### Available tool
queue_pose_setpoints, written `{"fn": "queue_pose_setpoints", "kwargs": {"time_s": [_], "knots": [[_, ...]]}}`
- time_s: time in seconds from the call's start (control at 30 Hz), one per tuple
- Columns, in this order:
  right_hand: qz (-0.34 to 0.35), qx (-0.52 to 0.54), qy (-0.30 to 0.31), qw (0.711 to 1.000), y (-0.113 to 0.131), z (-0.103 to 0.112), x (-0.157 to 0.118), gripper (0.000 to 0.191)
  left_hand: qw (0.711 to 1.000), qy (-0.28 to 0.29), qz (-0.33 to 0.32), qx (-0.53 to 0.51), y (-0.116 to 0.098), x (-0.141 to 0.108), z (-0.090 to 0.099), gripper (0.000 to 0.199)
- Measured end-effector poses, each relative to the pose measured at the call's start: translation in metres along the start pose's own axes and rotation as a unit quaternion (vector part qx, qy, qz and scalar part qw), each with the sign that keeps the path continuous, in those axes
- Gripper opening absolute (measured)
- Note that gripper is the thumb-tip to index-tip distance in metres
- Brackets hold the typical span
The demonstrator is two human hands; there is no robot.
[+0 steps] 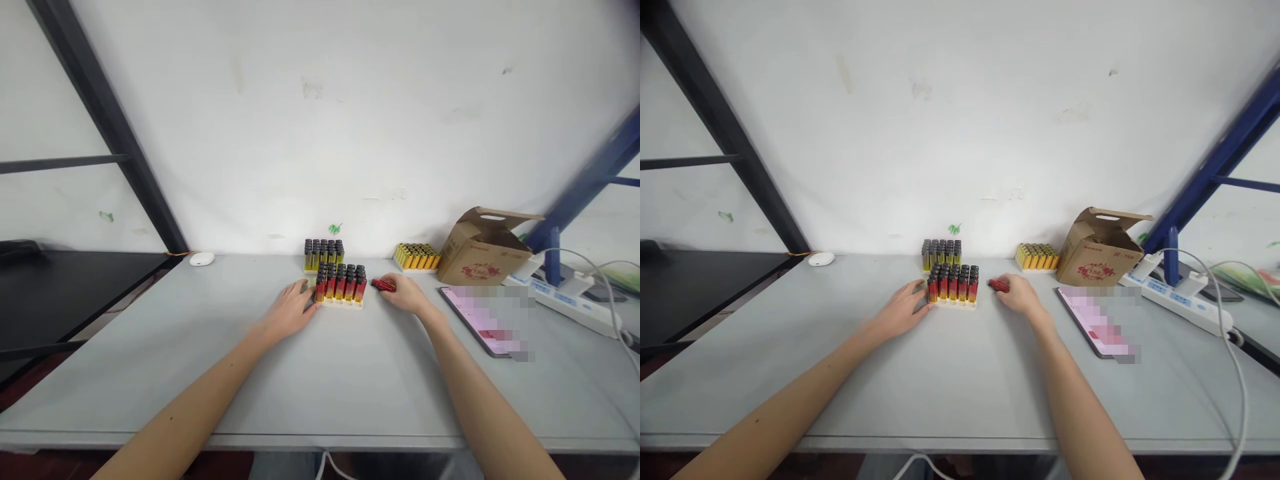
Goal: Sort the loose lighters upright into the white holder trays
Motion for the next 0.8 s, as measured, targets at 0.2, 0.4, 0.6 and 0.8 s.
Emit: {"fn": "queue_pose_setpoints", "kwargs": {"time_s": [0.2,0.4,0.6,0.8], "knots": [[-0.014,0.089,-0.038,0.995,-0.003,-0.003,0.002,0.032,0.999,-0.011,-0.04,0.0,-0.006,-0.002,0.006,0.035],[-0.006,0.111,-0.021,0.994,0.003,0.0,0.001,0.026,0.999,-0.017,-0.045,-0.006,-0.015,-0.007,0.003,0.035],[0.033,0.049,-0.04,0.997,0.012,0.002,-0.003,0.027,0.999,-0.026,-0.022,0.005,-0.019,-0.005,0.003,0.031],[0.041,0.04,-0.072,0.996,0.008,0.001,-0.001,0.022,1.0,-0.016,-0.013,0.015,-0.016,-0.002,0.004,0.033]]}}
Point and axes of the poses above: each hand's wrist, its own x-axis towards the middle knuckle, its own z-axis out of the back of the hand, y = z × x, the point moved 1 cm from there along x, towards the middle knuckle, and after that the axes turned 14 degrees about x, right-handed, at the moved point
